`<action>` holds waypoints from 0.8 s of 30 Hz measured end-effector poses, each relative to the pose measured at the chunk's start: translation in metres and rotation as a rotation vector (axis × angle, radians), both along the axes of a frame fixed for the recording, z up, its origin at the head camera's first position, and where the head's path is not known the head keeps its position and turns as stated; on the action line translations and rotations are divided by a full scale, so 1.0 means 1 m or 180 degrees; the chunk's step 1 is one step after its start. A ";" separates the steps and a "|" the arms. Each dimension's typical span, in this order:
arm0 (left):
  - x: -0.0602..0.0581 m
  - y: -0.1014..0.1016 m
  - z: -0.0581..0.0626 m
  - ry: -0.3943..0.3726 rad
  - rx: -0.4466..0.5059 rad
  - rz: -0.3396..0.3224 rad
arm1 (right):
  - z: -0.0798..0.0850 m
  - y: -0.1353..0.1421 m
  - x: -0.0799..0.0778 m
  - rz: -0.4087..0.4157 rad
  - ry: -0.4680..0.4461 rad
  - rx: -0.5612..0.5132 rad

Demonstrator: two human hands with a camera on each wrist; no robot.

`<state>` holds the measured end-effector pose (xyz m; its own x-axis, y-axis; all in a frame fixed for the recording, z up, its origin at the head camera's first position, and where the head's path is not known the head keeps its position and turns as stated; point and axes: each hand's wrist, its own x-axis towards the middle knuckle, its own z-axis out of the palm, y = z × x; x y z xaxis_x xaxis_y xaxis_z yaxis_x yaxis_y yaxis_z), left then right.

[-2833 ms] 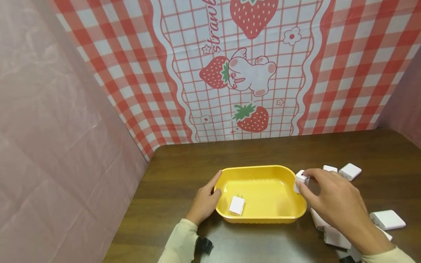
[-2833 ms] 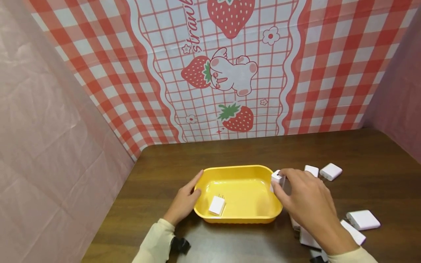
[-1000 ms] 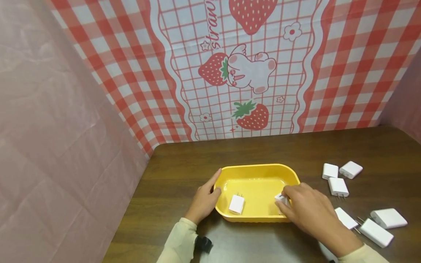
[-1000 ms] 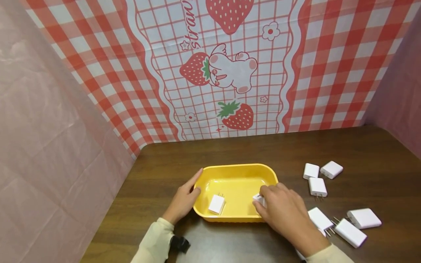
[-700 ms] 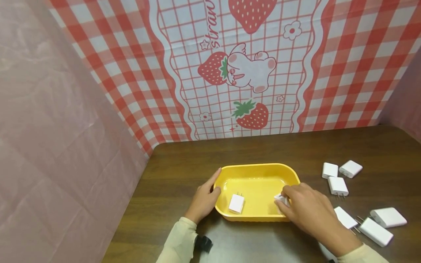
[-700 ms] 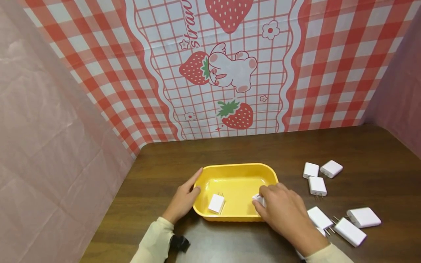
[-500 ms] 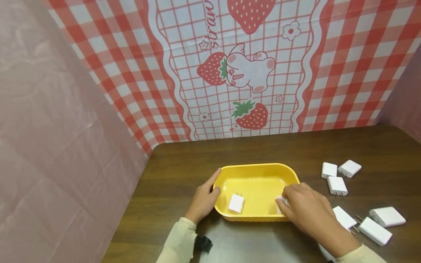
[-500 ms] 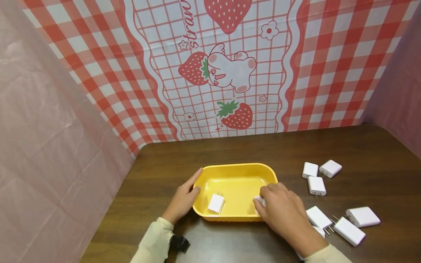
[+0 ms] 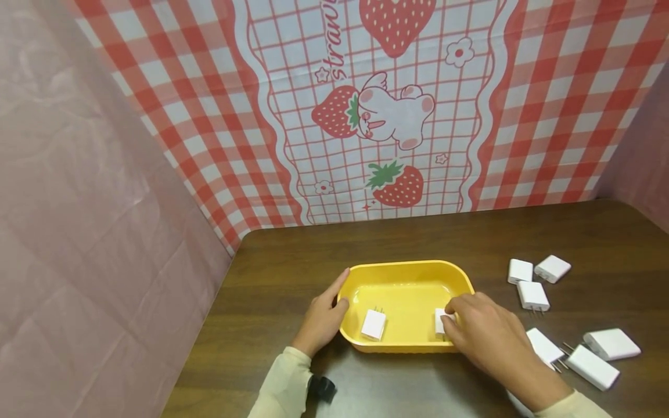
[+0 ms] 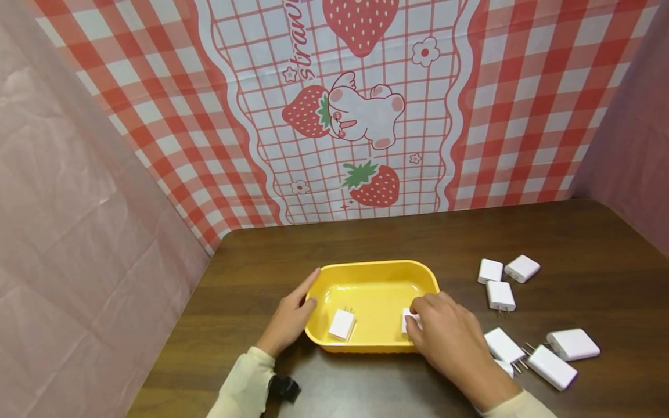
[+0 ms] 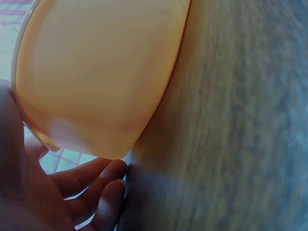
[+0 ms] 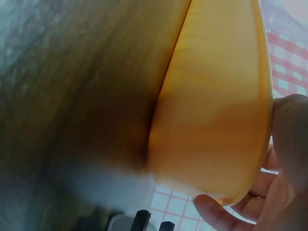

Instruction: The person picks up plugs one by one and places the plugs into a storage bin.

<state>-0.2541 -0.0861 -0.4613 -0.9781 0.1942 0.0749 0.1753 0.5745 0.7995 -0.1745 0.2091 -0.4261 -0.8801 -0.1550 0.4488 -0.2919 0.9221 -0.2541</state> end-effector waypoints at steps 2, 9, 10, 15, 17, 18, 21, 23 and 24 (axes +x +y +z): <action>0.000 0.000 0.000 -0.0001 -0.0006 -0.0006 | -0.001 0.001 0.001 0.0025 0.0077 0.0005; 0.001 0.000 -0.002 -0.0001 -0.0018 -0.0027 | -0.006 0.002 0.004 0.0179 0.0452 -0.0018; 0.001 0.000 -0.002 0.0003 -0.0020 -0.0029 | -0.006 0.003 0.004 0.0204 0.0490 -0.0038; 0.000 0.000 -0.003 -0.0001 -0.0020 -0.0022 | 0.002 0.014 0.008 0.0315 0.0731 -0.0187; 0.000 0.001 -0.003 -0.0003 -0.0008 -0.0020 | 0.006 0.022 0.009 0.0315 0.0807 -0.0238; 0.000 0.001 -0.003 0.0002 -0.0003 -0.0020 | 0.008 0.026 0.010 0.0288 0.0811 -0.0248; 0.000 0.001 -0.002 0.0013 0.0001 -0.0016 | 0.013 0.042 0.012 0.0128 0.0696 -0.0238; 0.000 0.001 -0.002 0.0014 -0.0018 -0.0004 | 0.014 0.052 0.015 -0.0043 0.0463 -0.0200; 0.000 0.001 -0.002 0.0014 -0.0029 0.0001 | 0.014 0.058 0.016 -0.0122 0.0348 -0.0170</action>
<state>-0.2544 -0.0851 -0.4635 -0.9778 0.1946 0.0776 0.1787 0.5817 0.7935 -0.1582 0.2671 -0.4123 -0.8302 -0.0954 0.5492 -0.2853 0.9191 -0.2717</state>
